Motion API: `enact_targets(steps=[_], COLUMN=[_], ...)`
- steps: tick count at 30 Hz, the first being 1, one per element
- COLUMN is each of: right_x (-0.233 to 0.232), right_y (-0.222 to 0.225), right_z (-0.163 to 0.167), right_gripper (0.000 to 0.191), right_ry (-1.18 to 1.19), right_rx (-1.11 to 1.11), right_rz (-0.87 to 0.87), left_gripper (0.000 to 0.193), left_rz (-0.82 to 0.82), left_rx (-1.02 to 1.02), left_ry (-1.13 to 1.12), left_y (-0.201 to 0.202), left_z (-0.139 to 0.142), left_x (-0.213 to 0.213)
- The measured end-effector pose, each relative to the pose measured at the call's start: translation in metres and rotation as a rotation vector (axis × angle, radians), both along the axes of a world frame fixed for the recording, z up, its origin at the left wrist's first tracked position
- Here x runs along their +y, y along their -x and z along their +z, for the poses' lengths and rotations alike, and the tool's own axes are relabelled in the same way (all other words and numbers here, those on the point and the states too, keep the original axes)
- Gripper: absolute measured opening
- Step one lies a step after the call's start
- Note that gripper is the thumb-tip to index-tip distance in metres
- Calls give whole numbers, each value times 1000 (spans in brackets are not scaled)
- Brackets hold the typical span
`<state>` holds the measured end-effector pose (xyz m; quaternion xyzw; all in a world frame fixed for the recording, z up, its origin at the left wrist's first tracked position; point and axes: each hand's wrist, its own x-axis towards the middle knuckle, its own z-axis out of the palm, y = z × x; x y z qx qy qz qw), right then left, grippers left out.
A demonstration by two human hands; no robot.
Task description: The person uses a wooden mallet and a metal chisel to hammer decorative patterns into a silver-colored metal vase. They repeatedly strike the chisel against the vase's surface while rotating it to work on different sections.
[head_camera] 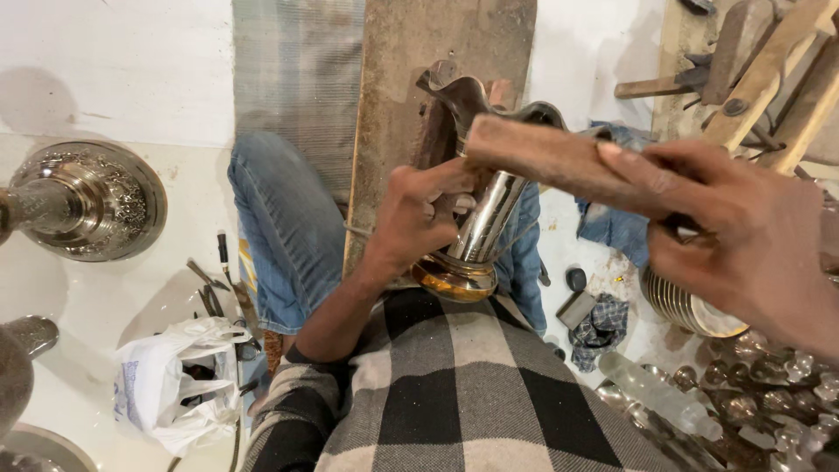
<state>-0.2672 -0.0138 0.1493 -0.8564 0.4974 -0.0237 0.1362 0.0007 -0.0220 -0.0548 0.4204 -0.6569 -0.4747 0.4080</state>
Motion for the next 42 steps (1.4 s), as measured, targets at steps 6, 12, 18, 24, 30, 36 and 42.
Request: enact_targets(steps=[6,12,18,24,30,36,42], right_x=[-22,-49,-61,-70,-69,-62,-61], right_y=[-35,-66,-95,-107,-105,-96,-91], right_z=[36,48,50,52,55,55,48], right_gripper=[78,82,86,87,81,83,89], right_ry=[-235,-101,-152,-85,-154,-104,-64], right_rx=[436,545,815,757,659,540,859], right_rz=[-132,117,147,208,117,152,270], left_gripper=[47,55,48,61,62,60,40], left_rz=[207,283,330,313,249,259,276], left_rx=[245,477,454,447,569,510,443], left_ry=[166,-169,-93,-20,15,22,-24], left_y=[2,9,11,12,9,8,6], left_z=[5,10,3,-12,-14,-10,0], left_x=[15,27,35,34,35,33,35])
